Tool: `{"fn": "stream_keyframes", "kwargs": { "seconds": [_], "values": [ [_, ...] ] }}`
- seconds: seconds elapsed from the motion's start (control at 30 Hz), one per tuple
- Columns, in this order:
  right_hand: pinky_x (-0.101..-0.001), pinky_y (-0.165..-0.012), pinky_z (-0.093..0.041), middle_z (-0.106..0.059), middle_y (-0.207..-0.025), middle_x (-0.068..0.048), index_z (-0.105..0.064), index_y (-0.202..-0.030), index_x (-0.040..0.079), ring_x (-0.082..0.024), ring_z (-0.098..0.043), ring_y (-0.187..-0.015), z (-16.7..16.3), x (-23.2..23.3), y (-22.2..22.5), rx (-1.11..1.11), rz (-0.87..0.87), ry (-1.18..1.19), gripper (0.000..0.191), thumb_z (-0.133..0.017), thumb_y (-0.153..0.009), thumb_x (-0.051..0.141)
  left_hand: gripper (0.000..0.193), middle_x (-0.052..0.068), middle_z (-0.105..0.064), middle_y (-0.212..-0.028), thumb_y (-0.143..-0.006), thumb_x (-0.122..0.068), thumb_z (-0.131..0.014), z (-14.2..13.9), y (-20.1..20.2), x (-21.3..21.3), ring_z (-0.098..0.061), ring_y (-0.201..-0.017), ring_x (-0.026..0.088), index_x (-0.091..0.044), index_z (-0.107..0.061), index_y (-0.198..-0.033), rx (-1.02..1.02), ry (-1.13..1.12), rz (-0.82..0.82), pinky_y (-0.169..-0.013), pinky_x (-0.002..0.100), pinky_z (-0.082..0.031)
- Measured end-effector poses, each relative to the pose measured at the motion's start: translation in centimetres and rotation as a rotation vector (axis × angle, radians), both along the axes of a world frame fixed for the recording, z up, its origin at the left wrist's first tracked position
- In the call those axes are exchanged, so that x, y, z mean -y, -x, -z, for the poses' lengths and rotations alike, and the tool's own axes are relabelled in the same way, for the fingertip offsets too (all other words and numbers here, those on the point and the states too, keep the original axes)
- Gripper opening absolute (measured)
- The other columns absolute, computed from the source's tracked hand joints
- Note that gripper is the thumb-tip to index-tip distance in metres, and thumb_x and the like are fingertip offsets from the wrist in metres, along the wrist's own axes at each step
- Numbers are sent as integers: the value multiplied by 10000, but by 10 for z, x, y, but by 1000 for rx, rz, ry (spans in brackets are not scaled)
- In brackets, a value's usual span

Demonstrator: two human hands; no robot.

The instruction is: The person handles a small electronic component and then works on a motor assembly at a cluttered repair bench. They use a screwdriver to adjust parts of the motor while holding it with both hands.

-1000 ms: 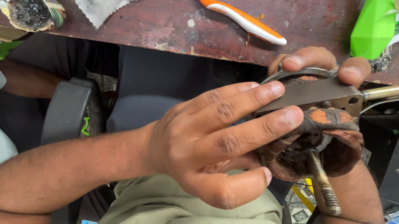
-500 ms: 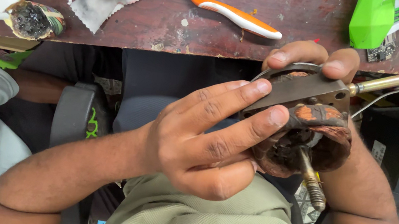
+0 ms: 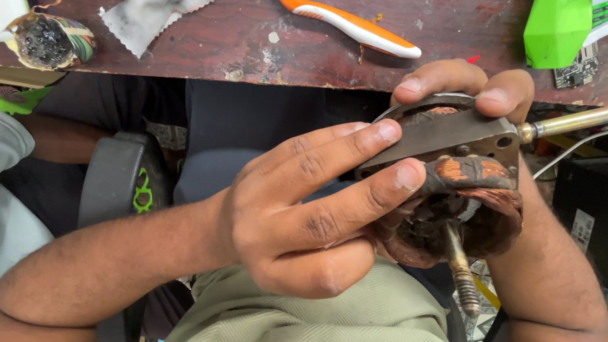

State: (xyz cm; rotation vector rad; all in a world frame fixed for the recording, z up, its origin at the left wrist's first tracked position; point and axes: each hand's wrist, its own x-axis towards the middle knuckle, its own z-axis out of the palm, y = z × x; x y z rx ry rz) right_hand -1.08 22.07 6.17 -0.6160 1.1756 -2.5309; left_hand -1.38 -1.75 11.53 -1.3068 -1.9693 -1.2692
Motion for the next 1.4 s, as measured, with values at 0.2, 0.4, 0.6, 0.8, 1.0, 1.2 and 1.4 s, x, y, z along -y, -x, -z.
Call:
{"fn": "stream_keyframes", "kwargs": {
  "seconds": [0.2,0.4,0.6,0.8,1.0,1.2,1.4],
  "values": [
    [-408,-1004,-607,-471,-1408,-231,-449,-1380,229,-356,-619,-1283,-3,-2,-4,93,-4,27,582,-790,-911,177,179,224,-659,-1305,-982,-47,-657,0,-1,2,-646,-1243,453,-91,-505,-900,17,15,20,-1025,543,-575],
    [-403,-988,-608,-481,-1411,-222,-474,-1404,231,-353,-626,-1272,0,-1,1,27,-14,29,581,-778,-912,171,179,222,-663,-1304,-981,-40,-645,1,-1,1,-646,-1249,445,-94,-504,-883,11,11,7,-1026,541,-575],
    [-402,-994,-614,-489,-1415,-224,-485,-1405,223,-355,-632,-1279,-1,-1,0,56,-11,45,572,-778,-917,158,183,213,-666,-1307,-986,-41,-643,1,-2,0,-644,-1255,436,-98,-505,-879,26,10,3,-1028,541,-574],
    [-431,-1020,-621,-481,-1403,-228,-476,-1400,216,-360,-622,-1274,0,0,5,15,-39,55,579,-780,-909,178,209,213,-667,-1310,-1013,-67,-667,1,-2,1,-640,-1263,434,-99,-510,-880,34,20,5,-1034,540,-572],
    [-433,-1024,-617,-481,-1404,-228,-471,-1397,215,-359,-618,-1276,6,-5,3,23,-27,45,571,-775,-914,195,191,214,-625,-1367,-1030,-38,-659,1,-4,2,-621,-1299,434,-91,-499,-939,42,37,12,-1056,536,-568],
    [-418,-1023,-579,-508,-1416,-279,-471,-1419,219,-366,-622,-1245,14,-5,-3,53,70,9,555,-745,-947,118,473,272,-471,-1479,-999,-214,-823,4,-2,-1,-551,-1371,450,-110,-441,-1256,195,-22,20,-1155,544,-520],
    [-439,-1153,-450,-435,-1456,-179,-389,-1535,271,-310,-503,-1379,17,14,13,-332,83,-276,979,-871,-694,409,923,215,-421,-1555,-913,-375,-975,3,-7,-2,-546,-1356,383,-134,-311,-1507,344,-34,-114,-1176,491,-461]
  ]
}}
